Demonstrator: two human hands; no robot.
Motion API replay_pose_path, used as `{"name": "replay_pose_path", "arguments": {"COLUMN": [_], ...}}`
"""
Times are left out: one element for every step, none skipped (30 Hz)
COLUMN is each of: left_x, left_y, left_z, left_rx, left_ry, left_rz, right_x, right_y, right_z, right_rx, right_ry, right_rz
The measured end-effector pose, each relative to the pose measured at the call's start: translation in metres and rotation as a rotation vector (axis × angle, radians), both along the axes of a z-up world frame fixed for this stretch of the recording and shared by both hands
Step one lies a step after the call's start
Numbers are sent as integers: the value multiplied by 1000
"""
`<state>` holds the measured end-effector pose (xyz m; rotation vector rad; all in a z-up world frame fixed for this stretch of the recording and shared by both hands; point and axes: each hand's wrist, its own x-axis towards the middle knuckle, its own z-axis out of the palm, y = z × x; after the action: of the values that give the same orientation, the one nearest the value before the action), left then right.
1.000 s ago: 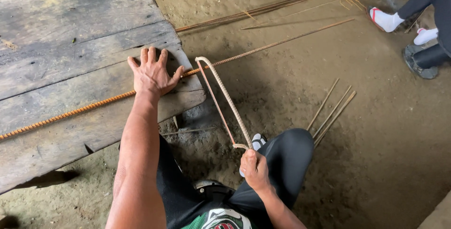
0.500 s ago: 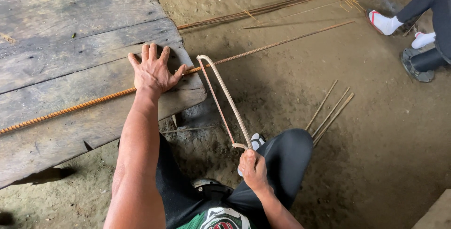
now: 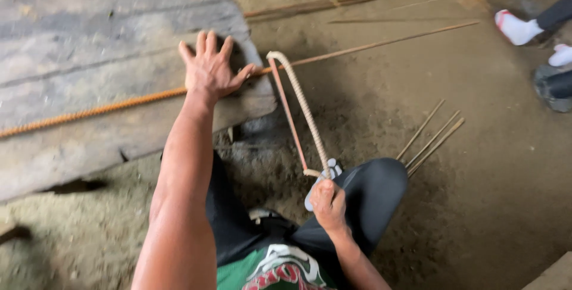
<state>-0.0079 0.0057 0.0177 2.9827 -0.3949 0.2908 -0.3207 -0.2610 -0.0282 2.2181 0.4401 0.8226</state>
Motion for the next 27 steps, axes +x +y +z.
{"name": "replay_pose_path", "arguments": {"left_x": [-1, 4, -1, 1, 3, 5, 8, 5, 3, 6, 10, 8, 6, 12, 5, 3, 1, 3, 6, 2, 8, 8, 6, 5, 4, 2, 1], "left_y": [0, -2, 0, -1, -2, -2, -3, -3, -3, -4, -6, -6, -8, -6, -2, -4, -6, -6, -6, -3, -6, -6, -6, -4, -2, -3, -4], "left_z": [-1, -1, -1, 2, 6, 3, 1, -4, -6, -4, -2, -5, -8, -7, -6, -3, 1, -1, -4, -9, -1, 5, 10, 3, -4, -11, -11], "left_rx": [-11, -26, -25, 3, 30, 28, 35, 45, 44, 45, 46, 43, 20, 4, 8, -24, -57, -66, -73, -77, -83, -38, 9, 14, -60, -137, -137], "left_ry": [-44, -100, -85, -37, 11, 14, -24, -55, -44, -3, 39, 51, 23, -19, -20, -71, -121, -145, -120, -82, -93, 61, 214, 206, 99, -6, -11], "left_rz": [-18, -40, -24, -29, -34, -27, -24, -24, -21, -10, 1, -3, -3, -1, -3, -17, -32, -51, -48, -33, -38, -22, -4, -10, -15, -24, -34], "right_x": [-2, 1, -13, -23, -33, -25, -18, -18, -7, 7, 15, 12, 10, 16, 7, -1, -9, -8, -7, -10, 18, 37, 57, 88, 119, 147, 174], "right_y": [-1, -3, -19, -36, -53, -58, -63, -67, -33, -9, 9, 6, 3, 2, -8, -19, -29, -26, -23, -21, -16, -7, 2, 19, 35, 49, 43], "right_z": [1, 1, -39, -80, -119, -122, -125, -128, -88, -41, 10, 17, 25, 31, 23, 15, 7, 13, 18, 24, 33, 41, 49, 56, 65, 75, 47], "right_rx": [-27, -59, -59, 545, 1149, 1146, 762, 372, 370, 1194, 2014, 2014, 2040, 2071, 2075, 1896, 1716, 1710, 1860, 2006, 2003, 1984, 1962, 1967, 1972, 1972, 1976], "right_ry": [16, 18, 33, 178, 320, 327, 387, 436, 447, 498, 498, 502, 552, 596, 593, 589, 582, 548, 566, 603, 590, 685, 779, 769, 672, 571, 557], "right_rz": [-8, -19, -3, 67, 134, 138, -56, -241, -239, -75, 129, 113, 96, 95, 96, 95, 89, 94, -37, -175, -168, -119, -70, -63, -168, -276, -276]}}
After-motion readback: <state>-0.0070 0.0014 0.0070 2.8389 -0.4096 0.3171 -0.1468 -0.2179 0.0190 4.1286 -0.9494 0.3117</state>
